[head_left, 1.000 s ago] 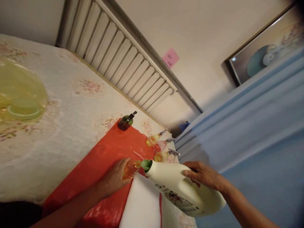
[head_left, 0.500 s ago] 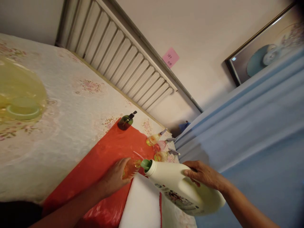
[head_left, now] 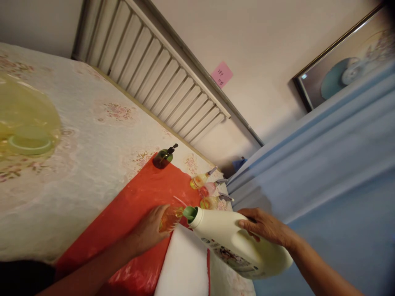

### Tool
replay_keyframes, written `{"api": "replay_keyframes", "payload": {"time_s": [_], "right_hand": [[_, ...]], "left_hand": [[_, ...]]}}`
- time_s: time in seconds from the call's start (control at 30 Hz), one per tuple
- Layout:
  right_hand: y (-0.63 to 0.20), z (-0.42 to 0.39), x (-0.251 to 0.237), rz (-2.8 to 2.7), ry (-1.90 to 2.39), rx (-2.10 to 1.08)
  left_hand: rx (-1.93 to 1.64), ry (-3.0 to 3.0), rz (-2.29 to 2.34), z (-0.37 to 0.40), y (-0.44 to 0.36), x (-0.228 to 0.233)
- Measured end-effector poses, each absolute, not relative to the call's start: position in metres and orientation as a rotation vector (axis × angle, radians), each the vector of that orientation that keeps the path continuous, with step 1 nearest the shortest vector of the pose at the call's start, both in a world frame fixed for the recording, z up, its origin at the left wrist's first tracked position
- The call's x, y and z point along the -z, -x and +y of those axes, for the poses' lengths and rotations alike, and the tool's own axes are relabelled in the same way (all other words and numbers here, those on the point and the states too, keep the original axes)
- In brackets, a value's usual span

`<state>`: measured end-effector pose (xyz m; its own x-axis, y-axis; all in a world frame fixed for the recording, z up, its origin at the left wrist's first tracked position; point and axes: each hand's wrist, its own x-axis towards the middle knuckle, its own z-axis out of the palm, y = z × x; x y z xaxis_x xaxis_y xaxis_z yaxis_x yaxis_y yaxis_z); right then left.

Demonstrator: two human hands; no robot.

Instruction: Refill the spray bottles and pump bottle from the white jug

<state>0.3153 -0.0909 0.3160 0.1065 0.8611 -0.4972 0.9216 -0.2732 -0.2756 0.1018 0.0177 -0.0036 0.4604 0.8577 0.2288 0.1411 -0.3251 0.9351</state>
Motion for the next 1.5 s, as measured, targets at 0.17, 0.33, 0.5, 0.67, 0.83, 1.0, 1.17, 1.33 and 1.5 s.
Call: {"api": "replay_keyframes", "payload": {"time_s": [0.17,0.33,0.5,0.67,0.83,1.0,1.17,1.33,1.5], "right_hand": [[-0.315,-0.09,-0.316,1.819,-2.257,0.877],[-0.314,-0.089,-0.317,1.83,-2.25,0.861],[-0.312,-0.088,-0.318,1.826,-2.253,0.873],[-0.313,-0.088,-0.317,1.826,-2.251,0.866],[-0.314,-0.089,-0.317,1.828,-2.251,0.865],[-0.312,-0.088,-0.318,1.828,-2.248,0.865],[-0.313,-0.088,-0.318,1.823,-2.257,0.866],[-0.313,-0.088,-0.318,1.824,-2.253,0.861],[-0.313,-0.088,-0.319,1.823,-2.251,0.855]], "left_hand": [[-0.958,-1.771,0.863,0.018,-0.102,0.003],[-0.989,-1.764,0.86,0.018,-0.103,0.007],[-1.01,-1.762,0.853,0.018,-0.104,0.011],[-1.021,-1.759,0.853,0.019,-0.105,0.012],[-1.026,-1.757,0.83,0.019,-0.105,0.013],[-1.032,-1.734,0.846,0.019,-0.106,0.014],[-1.035,-1.732,0.841,0.018,-0.105,0.013],[-1.014,-1.733,0.844,0.018,-0.104,0.009],[-1.0,-1.74,0.845,0.018,-0.103,0.007]]}}
